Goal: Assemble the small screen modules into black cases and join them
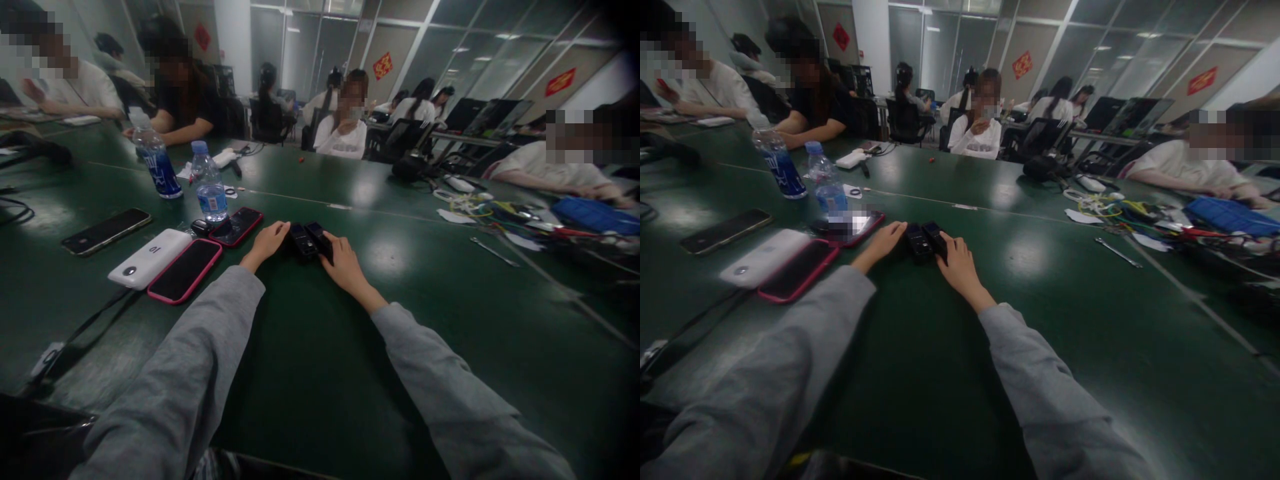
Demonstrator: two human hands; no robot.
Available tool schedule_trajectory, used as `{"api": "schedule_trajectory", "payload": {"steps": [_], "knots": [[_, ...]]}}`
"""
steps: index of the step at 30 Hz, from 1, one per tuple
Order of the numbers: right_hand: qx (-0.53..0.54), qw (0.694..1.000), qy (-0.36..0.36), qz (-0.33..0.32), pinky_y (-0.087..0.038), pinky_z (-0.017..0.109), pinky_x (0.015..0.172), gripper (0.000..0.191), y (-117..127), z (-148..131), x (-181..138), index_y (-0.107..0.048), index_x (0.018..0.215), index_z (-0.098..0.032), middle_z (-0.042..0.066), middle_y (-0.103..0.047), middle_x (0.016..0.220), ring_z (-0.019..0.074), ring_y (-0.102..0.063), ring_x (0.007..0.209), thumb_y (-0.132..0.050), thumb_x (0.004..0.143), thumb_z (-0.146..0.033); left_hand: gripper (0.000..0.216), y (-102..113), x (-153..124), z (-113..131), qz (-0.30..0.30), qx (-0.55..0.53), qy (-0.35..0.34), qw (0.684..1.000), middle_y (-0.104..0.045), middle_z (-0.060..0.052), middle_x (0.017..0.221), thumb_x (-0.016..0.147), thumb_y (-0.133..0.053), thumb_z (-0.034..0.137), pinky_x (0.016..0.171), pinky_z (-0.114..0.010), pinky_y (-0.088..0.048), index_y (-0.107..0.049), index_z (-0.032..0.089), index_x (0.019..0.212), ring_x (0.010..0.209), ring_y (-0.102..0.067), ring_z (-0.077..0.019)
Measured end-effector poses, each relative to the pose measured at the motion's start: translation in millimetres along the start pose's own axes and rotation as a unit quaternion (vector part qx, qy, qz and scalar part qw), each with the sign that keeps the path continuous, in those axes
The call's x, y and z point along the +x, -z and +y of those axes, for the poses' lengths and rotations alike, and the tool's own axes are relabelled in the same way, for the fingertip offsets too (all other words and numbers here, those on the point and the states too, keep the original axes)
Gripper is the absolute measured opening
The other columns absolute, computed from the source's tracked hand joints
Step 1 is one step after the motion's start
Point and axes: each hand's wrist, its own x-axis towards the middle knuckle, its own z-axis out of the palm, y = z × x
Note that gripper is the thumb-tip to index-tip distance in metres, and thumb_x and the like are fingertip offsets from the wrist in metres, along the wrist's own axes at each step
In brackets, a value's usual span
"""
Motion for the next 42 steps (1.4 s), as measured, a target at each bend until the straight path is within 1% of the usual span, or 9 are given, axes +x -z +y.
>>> {"api": "schedule_trajectory", "payload": {"steps": [17, 23, 26, 28, 30, 33, 35, 38, 42], "knots": [[-0.008, 1.000, -0.001, -0.001, -0.050, 0.050, 0.086, 0.060, 2.2, -2.7, -0.7, -0.031, 0.147, -0.023, 0.015, -0.048, 0.119, 0.0332, -0.052, 0.110, -0.049, 0.091, -0.033, 0.051, 0.0, 0.0, -1.3, -0.001, -0.004, -0.004, 1.000, -0.070, -0.006, 0.101, 0.096, -0.029, 0.060, 0.084, -0.033, -0.045, -0.064, 0.024, 0.107, 0.093, -0.064, -0.0213], [-0.053, 0.990, -0.116, 0.052, -0.047, 0.054, 0.085, 0.055, 3.5, 3.0, -2.5, -0.034, 0.144, -0.021, 0.017, -0.048, 0.115, 0.0347, -0.053, 0.106, -0.045, 0.092, -0.033, 0.053, 1.4, -0.3, -2.3, -0.012, -0.006, -0.008, 1.000, -0.069, -0.006, 0.100, 0.095, -0.028, 0.061, 0.083, -0.033, -0.045, -0.063, 0.023, 0.107, 0.092, -0.063, -0.0214], [-0.062, 0.979, -0.158, 0.110, -0.043, 0.058, 0.091, 0.055, 3.9, 2.1, -3.3, -0.033, 0.145, -0.019, 0.019, -0.043, 0.125, 0.0375, -0.046, 0.118, -0.041, 0.095, -0.040, 0.051, 1.4, -0.2, -2.5, -0.010, -0.009, -0.010, 1.000, -0.069, -0.006, 0.099, 0.096, -0.029, 0.059, 0.083, -0.033, -0.045, -0.063, 0.023, 0.106, 0.092, -0.064, -0.0214], [-0.069, 0.976, -0.138, 0.151, -0.038, 0.060, 0.098, 0.055, 6.9, -5.4, -4.0, -0.029, 0.147, -0.022, 0.019, -0.035, 0.136, 0.0375, -0.037, 0.128, -0.035, 0.098, -0.045, 0.050, 1.3, 0.4, -2.4, -0.007, -0.011, -0.009, 1.000, -0.069, -0.006, 0.099, 0.096, -0.031, 0.059, 0.083, -0.032, -0.046, -0.064, 0.022, 0.104, 0.092, -0.064, -0.0211], [-0.056, 0.984, -0.067, 0.155, -0.034, 0.058, 0.104, 0.054, 11.7, -16.9, -5.1, -0.025, 0.149, -0.026, 0.016, -0.028, 0.144, 0.0342, -0.030, 0.135, -0.031, 0.100, -0.047, 0.049, 1.8, 0.7, -2.0, -0.007, -0.016, -0.010, 1.000, -0.070, -0.005, 0.098, 0.095, -0.033, 0.059, 0.084, -0.032, -0.046, -0.065, 0.022, 0.102, 0.092, -0.064, -0.0204], [-0.014, 0.995, 0.080, 0.065, -0.034, 0.051, 0.108, 0.054, 18.0, -32.7, -6.6, -0.025, 0.150, -0.030, 0.013, -0.025, 0.149, 0.0304, -0.029, 0.139, -0.031, 0.101, -0.049, 0.049, 4.0, -0.3, 0.3, -0.016, -0.024, -0.007, 1.000, -0.071, -0.005, 0.097, 0.093, -0.038, 0.060, 0.084, -0.031, -0.047, -0.067, 0.022, 0.101, 0.092, -0.064, -0.0200], [0.015, 0.991, 0.135, -0.017, -0.041, 0.048, 0.104, 0.055, 19.4, -37.7, -6.9, -0.025, 0.151, -0.031, 0.013, -0.031, 0.146, 0.0301, -0.039, 0.132, -0.034, 0.100, -0.052, 0.048, 6.1, -2.0, 2.7, -0.025, -0.029, -0.008, 0.999, -0.072, -0.005, 0.098, 0.091, -0.041, 0.061, 0.083, -0.030, -0.047, -0.068, 0.022, 0.101, 0.094, -0.064, -0.0209], [0.048, 0.988, 0.126, -0.075, -0.050, 0.045, 0.090, 0.054, 17.6, -37.5, -6.2, -0.029, 0.149, -0.032, 0.013, -0.047, 0.130, 0.0275, -0.057, 0.108, -0.038, 0.100, -0.051, 0.048, 8.1, -4.2, 5.6, -0.034, -0.029, -0.014, 0.999, -0.072, -0.005, 0.100, 0.090, -0.043, 0.061, 0.084, -0.031, -0.048, -0.069, 0.022, 0.101, 0.096, -0.064, -0.0219], [0.058, 0.990, 0.114, -0.061, -0.052, 0.044, 0.085, 0.051, 14.2, -34.2, -5.2, -0.032, 0.148, -0.031, 0.011, -0.052, 0.119, 0.0257, -0.059, 0.098, -0.043, 0.099, -0.044, 0.053, 5.8, -2.2, 4.0, -0.028, -0.004, -0.012, 1.000, -0.072, -0.005, 0.103, 0.095, -0.031, 0.060, 0.087, -0.032, -0.048, -0.069, 0.022, 0.101, 0.097, -0.065, -0.0219]]}}
